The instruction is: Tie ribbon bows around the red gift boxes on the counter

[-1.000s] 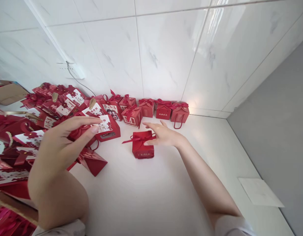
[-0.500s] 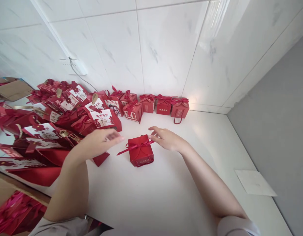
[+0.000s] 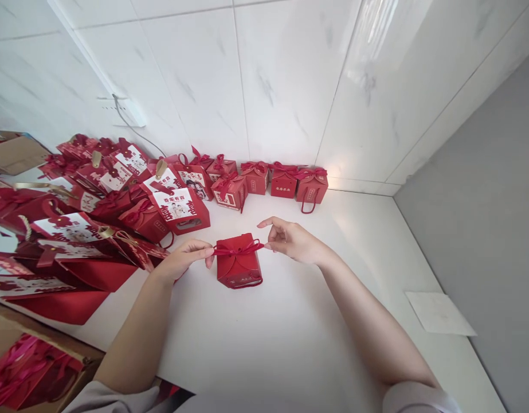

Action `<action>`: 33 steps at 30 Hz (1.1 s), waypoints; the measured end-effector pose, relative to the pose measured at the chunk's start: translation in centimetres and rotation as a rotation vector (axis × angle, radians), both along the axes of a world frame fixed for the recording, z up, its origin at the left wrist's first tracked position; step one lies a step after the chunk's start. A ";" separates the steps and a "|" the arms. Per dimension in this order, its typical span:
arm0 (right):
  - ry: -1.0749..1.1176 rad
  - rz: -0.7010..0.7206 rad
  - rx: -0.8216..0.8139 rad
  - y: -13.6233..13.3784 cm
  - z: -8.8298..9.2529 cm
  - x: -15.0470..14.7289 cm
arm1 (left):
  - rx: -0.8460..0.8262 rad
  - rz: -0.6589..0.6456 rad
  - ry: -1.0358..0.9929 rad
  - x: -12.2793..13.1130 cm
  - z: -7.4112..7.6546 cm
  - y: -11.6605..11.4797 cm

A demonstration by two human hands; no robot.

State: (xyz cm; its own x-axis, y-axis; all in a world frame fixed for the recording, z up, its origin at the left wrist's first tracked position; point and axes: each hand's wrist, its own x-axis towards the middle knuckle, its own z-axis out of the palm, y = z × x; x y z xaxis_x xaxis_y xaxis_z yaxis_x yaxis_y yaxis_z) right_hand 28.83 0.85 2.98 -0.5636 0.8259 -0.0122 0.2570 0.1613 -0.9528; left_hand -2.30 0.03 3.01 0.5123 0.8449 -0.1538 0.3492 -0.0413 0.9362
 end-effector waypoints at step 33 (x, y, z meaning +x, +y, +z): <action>-0.656 0.101 -0.104 -1.0 4.8 7.9 | 0.121 0.582 -1.166 -0.4 0.7 -0.3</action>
State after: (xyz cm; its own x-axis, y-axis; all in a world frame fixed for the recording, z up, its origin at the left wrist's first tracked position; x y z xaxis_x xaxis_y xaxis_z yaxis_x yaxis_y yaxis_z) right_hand 36.69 -0.19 7.83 -0.4866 0.7456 -0.4553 0.7768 0.1307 -0.6161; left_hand -2.73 -0.31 3.66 -0.1511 0.9633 0.2217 -0.6642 -0.2650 0.6990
